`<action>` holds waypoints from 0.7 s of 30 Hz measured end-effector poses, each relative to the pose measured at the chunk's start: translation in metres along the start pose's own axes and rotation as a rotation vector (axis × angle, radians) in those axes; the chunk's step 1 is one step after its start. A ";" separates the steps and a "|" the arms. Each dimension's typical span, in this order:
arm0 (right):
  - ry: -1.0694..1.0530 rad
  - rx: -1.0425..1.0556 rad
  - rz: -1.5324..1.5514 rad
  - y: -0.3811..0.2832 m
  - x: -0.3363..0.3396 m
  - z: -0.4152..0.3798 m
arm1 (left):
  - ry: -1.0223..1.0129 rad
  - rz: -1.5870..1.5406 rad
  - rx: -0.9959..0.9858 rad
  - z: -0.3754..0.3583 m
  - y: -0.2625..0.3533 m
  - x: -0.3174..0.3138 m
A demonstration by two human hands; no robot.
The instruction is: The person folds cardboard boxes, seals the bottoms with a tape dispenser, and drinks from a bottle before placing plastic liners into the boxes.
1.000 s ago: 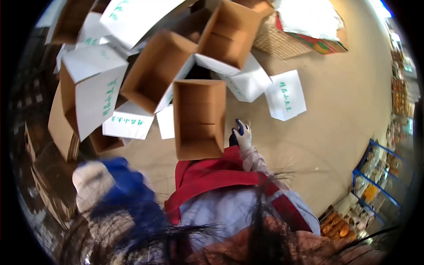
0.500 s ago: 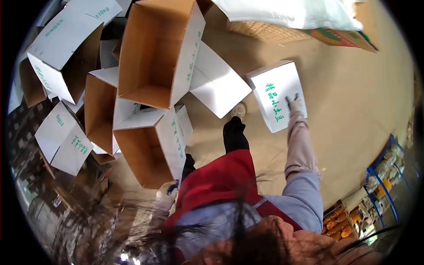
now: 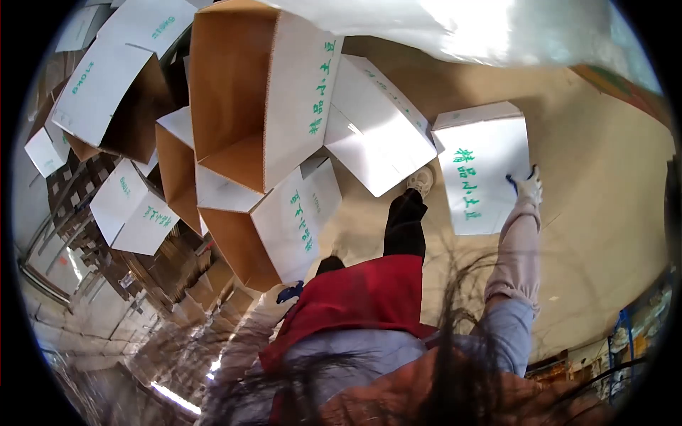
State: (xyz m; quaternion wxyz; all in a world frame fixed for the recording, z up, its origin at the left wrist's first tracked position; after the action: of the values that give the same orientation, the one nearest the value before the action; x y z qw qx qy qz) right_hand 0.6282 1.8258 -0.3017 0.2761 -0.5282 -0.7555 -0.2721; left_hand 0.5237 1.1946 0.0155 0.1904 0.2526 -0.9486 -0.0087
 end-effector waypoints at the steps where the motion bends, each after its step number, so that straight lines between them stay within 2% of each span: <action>1: -0.012 0.085 0.015 0.004 -0.006 -0.010 | -0.002 0.024 -0.043 0.001 0.001 -0.002; 2: -0.176 0.200 0.327 0.040 -0.057 0.008 | -0.001 0.002 -0.051 0.002 -0.001 -0.002; 3: -0.381 0.263 0.645 0.076 -0.107 0.023 | 0.001 0.011 -0.142 0.002 0.002 -0.001; 4: -0.419 0.334 0.846 0.070 -0.101 -0.018 | 0.007 0.021 -0.234 0.004 0.005 0.002; 5: -0.380 0.293 0.839 0.060 -0.087 -0.061 | 0.000 -0.056 -0.346 0.009 0.007 0.005; 6: -0.342 0.251 0.831 0.052 -0.069 -0.099 | 0.025 -0.054 -0.451 -0.001 0.053 0.018; 8: -0.244 0.264 0.986 0.060 -0.076 -0.135 | 0.062 -0.057 -0.687 -0.023 0.138 0.048; 9: -0.155 0.267 0.959 0.033 -0.033 -0.186 | 0.033 -0.109 -0.797 -0.023 0.151 0.055; 10: -0.099 0.328 0.995 -0.002 0.009 -0.242 | 0.219 0.092 -1.078 -0.064 0.210 0.084; 12: -0.102 0.265 1.107 0.009 0.005 -0.268 | 0.330 0.154 -1.672 -0.135 0.278 0.119; 13: -0.075 0.223 0.870 -0.005 0.019 -0.294 | 0.393 0.160 -1.875 -0.167 0.287 0.130; 14: 0.009 0.351 0.917 -0.016 0.012 -0.302 | 0.439 0.145 -1.974 -0.192 0.286 0.136; 15: -0.058 0.190 0.812 -0.044 0.019 -0.334 | 0.481 0.126 -2.041 -0.214 0.281 0.146; 16: -0.136 0.191 0.948 -0.079 0.018 -0.362 | 0.519 0.101 -2.082 -0.232 0.272 0.156; 17: -0.156 0.279 0.956 -0.119 0.017 -0.385 | 0.552 0.054 -2.077 -0.244 0.259 0.171; 18: -0.123 0.361 0.785 -0.145 0.000 -0.384 | 0.592 0.011 -2.091 -0.258 0.249 0.184; 19: 0.065 0.450 0.272 -0.180 -0.002 -0.385 | 0.623 -0.045 -2.085 -0.271 0.230 0.201; 20: 0.122 0.633 0.186 -0.210 -0.038 -0.360 | 0.652 -0.103 -2.059 -0.282 0.210 0.217; 21: 0.094 0.604 0.226 -0.248 -0.016 -0.402 | 0.672 -0.138 -2.047 -0.296 0.194 0.236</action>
State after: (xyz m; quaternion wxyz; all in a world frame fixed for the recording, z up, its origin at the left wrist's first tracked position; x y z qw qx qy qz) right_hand 0.4493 1.4601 -0.0610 0.4833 -0.4900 -0.7249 -0.0275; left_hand 0.3510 1.2740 0.3961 0.5609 0.0160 -0.3738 -0.7385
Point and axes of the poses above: each hand's wrist, its own z-axis towards the middle knuckle, its own x-axis out of the back of the hand, y = z × x, the point moved 8 cm from there along z, towards the middle knuckle, and after that the axes turned 1 degree about -x, right-handed, at the moved point
